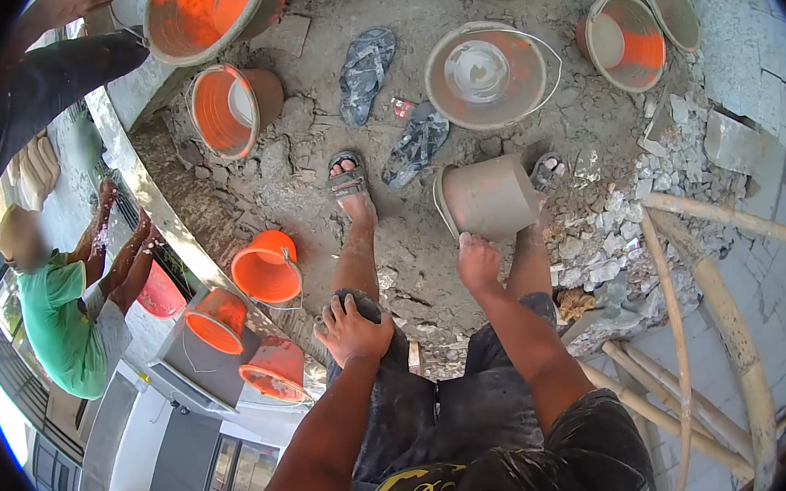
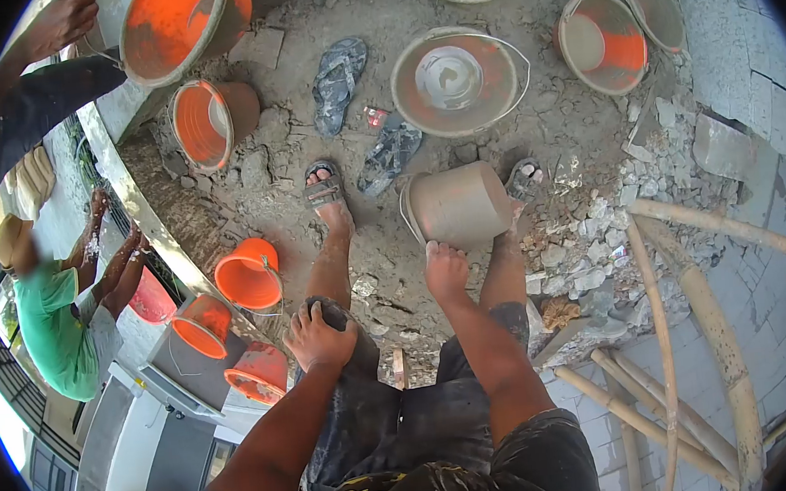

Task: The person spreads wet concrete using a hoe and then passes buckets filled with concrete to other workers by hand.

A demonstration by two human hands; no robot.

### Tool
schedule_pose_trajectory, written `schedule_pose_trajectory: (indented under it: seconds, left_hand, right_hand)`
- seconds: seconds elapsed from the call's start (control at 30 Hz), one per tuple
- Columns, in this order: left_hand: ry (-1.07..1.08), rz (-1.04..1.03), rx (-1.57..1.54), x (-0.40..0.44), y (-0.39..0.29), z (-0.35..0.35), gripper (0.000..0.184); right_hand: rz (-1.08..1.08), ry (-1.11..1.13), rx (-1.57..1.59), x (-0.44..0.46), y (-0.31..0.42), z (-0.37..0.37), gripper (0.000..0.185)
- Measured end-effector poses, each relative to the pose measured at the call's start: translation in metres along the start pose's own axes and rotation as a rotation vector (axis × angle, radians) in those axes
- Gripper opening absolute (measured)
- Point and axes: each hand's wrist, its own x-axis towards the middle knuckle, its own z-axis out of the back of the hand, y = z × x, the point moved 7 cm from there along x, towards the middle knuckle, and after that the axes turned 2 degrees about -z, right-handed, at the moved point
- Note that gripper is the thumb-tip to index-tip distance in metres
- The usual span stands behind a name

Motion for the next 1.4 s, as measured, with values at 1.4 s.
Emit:
schedule_pose_trajectory:
  seconds: [1.4]
  left_hand:
    - [0.041,-0.003,-0.193,0.027,0.074,-0.007,0.074]
  right_hand:
    - [-0.227,0.008,2.013,0.444,0.244,0.235,0.058]
